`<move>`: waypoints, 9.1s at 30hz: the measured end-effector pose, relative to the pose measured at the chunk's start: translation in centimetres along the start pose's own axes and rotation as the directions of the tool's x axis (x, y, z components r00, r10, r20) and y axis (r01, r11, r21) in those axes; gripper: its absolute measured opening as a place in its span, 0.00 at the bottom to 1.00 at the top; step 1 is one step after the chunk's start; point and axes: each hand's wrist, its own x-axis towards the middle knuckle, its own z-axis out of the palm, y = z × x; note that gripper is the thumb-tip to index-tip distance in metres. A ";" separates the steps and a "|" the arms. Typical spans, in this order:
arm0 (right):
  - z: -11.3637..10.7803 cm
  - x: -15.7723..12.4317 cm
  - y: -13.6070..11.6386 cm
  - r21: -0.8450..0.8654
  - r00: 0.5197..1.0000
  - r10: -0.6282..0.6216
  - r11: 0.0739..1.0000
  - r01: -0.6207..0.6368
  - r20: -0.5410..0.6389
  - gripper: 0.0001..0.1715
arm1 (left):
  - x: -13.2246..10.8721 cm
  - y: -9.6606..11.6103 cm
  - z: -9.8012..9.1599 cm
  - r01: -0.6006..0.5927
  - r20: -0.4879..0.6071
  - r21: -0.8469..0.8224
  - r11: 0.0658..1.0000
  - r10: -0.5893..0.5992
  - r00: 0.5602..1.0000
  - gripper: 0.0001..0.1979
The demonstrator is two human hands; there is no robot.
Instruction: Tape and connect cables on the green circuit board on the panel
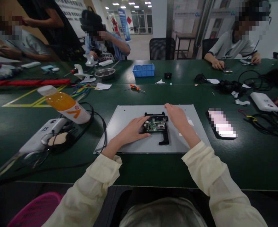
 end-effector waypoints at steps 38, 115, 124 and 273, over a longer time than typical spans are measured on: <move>3.9 1.0 -1.0 0.303 0.992 -0.088 0.951 0.058 0.086 0.14 | 0.0 -2.1 -0.7 0.027 0.063 -0.284 0.958 -0.009 0.998 0.41; -2.3 -11.2 -4.3 0.366 0.968 0.205 0.920 -0.141 -0.143 0.18 | -3.3 13.1 6.9 0.155 -0.230 0.067 0.986 -0.136 0.964 0.25; -2.1 -13.7 -7.3 0.428 0.994 0.047 0.900 -0.086 0.101 0.32 | -3.4 12.7 7.3 0.152 -0.172 0.098 0.984 -0.134 0.976 0.31; 1.2 2.3 -2.6 0.095 0.945 -0.059 0.995 0.030 0.321 0.16 | -2.0 3.2 -0.6 0.140 0.024 0.428 0.893 -0.166 0.986 0.13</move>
